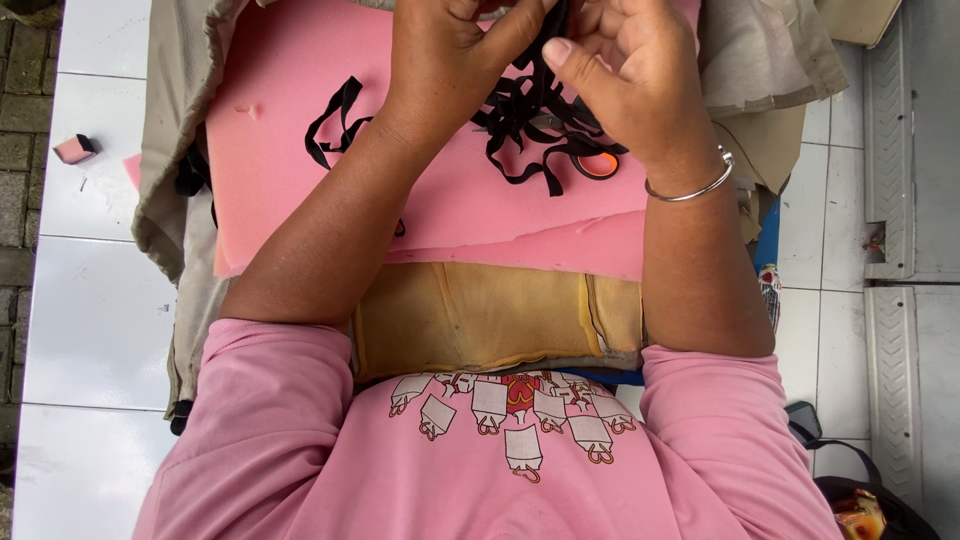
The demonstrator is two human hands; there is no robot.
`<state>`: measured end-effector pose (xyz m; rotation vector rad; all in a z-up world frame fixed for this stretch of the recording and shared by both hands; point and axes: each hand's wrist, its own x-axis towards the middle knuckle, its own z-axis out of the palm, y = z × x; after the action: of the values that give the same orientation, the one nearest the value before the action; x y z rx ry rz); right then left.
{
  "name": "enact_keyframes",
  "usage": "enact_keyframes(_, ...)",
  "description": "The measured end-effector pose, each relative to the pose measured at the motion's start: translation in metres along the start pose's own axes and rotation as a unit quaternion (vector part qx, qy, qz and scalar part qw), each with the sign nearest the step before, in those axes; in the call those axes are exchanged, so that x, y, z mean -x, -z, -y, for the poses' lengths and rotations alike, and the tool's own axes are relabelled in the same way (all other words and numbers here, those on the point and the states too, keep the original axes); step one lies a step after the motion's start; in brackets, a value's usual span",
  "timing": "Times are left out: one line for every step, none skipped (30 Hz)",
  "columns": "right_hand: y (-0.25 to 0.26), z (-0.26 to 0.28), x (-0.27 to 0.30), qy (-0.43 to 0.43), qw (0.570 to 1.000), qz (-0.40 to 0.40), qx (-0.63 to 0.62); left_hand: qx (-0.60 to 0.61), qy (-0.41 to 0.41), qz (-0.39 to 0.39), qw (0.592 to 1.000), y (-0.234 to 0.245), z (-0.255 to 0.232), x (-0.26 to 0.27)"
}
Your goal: Trimming and preparing black fabric strips using scissors on a work surface.
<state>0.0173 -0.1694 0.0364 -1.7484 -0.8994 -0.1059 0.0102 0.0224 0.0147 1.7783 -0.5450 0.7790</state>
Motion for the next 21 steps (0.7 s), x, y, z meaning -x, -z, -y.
enact_keyframes(-0.002,0.003,-0.001,-0.022,1.000,-0.004,-0.005,0.027,0.080,-0.008,0.996,-0.001,0.002,0.002)
enact_keyframes(-0.004,-0.001,-0.003,-0.020,1.000,-0.004,-0.004,0.026,0.078,-0.009,0.997,-0.001,0.001,-0.001)
enact_keyframes(-0.006,-0.005,-0.003,-0.005,0.999,-0.031,0.019,0.069,0.084,0.010,0.994,-0.001,-0.002,-0.001)
enact_keyframes(-0.008,-0.009,-0.003,0.011,0.997,-0.058,0.042,0.112,0.089,0.028,0.989,-0.001,-0.004,0.000)
enact_keyframes(-0.007,-0.007,-0.003,0.012,0.997,-0.057,0.042,0.111,0.088,0.027,0.990,0.001,-0.003,-0.001)
enact_keyframes(-0.007,-0.006,-0.002,0.042,0.993,-0.068,0.092,0.081,0.062,0.049,0.994,0.003,-0.002,-0.002)
enact_keyframes(-0.005,-0.004,-0.001,0.072,0.984,-0.078,0.142,0.052,0.035,0.071,0.995,0.005,-0.002,-0.003)
enact_keyframes(-0.004,-0.004,-0.004,0.073,0.984,-0.079,0.142,0.052,0.033,0.071,0.996,0.005,-0.001,-0.005)
enact_keyframes(-0.004,-0.003,-0.003,0.076,0.985,-0.072,0.137,0.065,0.035,0.070,0.995,0.005,-0.002,-0.004)
enact_keyframes(-0.004,-0.002,-0.003,0.079,0.986,-0.066,0.131,0.078,0.037,0.068,0.994,0.004,-0.002,-0.003)
enact_keyframes(-0.003,0.001,-0.002,0.080,0.986,-0.066,0.131,0.077,0.036,0.067,0.994,0.004,0.001,-0.003)
enact_keyframes(-0.002,0.005,-0.002,0.057,0.992,-0.053,0.095,0.115,0.067,0.061,0.989,0.004,0.005,-0.002)
enact_keyframes(-0.001,0.009,0.000,0.034,0.997,-0.039,0.057,0.153,0.098,0.055,0.982,0.003,0.008,-0.001)
enact_keyframes(0.001,0.005,-0.001,0.034,0.997,-0.039,0.057,0.153,0.098,0.055,0.982,0.004,0.006,-0.002)
enact_keyframes(0.003,0.002,0.000,0.066,0.986,-0.070,0.134,0.094,0.073,0.062,0.991,0.004,0.004,-0.003)
enact_keyframes(0.005,-0.002,0.001,0.098,0.968,-0.100,0.210,0.035,0.048,0.070,0.996,0.003,0.002,-0.003)
enact_keyframes(0.006,-0.002,0.000,0.097,0.967,-0.100,0.211,0.035,0.048,0.071,0.996,0.002,0.000,-0.004)
enact_keyframes(0.006,-0.003,-0.001,0.110,0.967,-0.083,0.216,0.034,0.018,0.071,0.997,0.000,-0.002,-0.004)
enact_keyframes(0.006,-0.004,-0.001,0.123,0.965,-0.065,0.221,0.033,-0.011,0.071,0.997,-0.001,-0.003,-0.004)
enact_keyframes(0.007,-0.007,-0.001,0.122,0.966,-0.065,0.220,0.033,-0.011,0.071,0.997,-0.002,-0.003,-0.003)
enact_keyframes(0.008,-0.011,-0.001,0.122,0.963,-0.071,0.229,0.055,0.004,0.080,0.995,-0.002,-0.004,-0.003)
